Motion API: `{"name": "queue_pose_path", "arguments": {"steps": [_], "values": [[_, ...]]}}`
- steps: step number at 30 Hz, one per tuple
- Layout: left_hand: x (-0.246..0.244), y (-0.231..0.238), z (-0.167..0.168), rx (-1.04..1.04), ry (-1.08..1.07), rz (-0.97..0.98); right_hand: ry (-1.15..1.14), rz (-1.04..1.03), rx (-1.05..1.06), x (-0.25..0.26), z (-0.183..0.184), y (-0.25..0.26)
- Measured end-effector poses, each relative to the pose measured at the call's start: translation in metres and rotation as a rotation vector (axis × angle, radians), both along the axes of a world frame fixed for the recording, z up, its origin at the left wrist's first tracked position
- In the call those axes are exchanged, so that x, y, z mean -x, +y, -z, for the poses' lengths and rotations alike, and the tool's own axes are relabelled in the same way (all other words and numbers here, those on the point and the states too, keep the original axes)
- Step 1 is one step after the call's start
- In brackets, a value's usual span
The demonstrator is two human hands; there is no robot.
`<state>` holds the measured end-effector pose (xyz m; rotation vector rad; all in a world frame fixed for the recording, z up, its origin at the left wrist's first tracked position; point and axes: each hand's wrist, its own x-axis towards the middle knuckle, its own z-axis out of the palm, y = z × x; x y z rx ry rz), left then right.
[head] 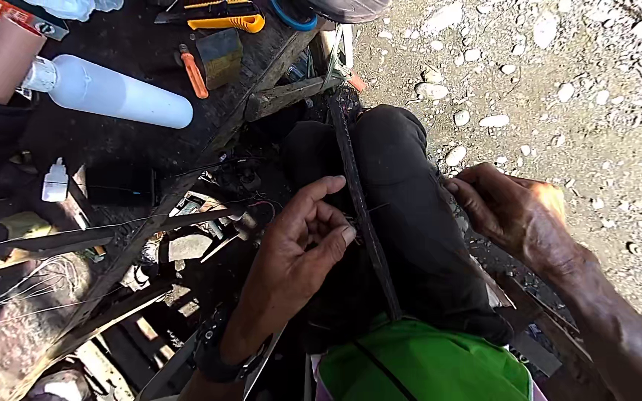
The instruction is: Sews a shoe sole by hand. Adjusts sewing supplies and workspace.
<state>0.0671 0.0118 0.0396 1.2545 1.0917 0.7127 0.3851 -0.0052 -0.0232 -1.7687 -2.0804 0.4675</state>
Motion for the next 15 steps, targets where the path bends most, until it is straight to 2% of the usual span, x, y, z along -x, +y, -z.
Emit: {"name": "queue_pose_path", "arguments": {"steps": [2, 4, 8, 10, 12, 15], "values": [[0.003, -0.002, 0.000, -0.015, -0.055, 0.015, -0.003, 0.067, 0.042, -0.013, 0.002, -0.005], [0.008, -0.007, -0.002, -0.024, -0.161, 0.021, 0.112, 0.030, 0.103, -0.003, -0.002, -0.009], [0.035, -0.029, -0.025, 0.007, -0.270, -0.076, 0.584, -0.108, 0.263, 0.018, -0.007, -0.013], [0.052, -0.038, -0.027, -0.007, -0.183, -0.115, 0.863, -0.126, 0.289, 0.025, -0.009, -0.013], [0.067, -0.041, -0.016, -0.066, 0.012, -0.132, 1.000, -0.129, 0.232, 0.037, -0.011, -0.012], [0.065, -0.041, 0.003, -0.219, 0.252, -0.172, 0.889, -0.152, 0.125, 0.064, -0.010, -0.008]]}}
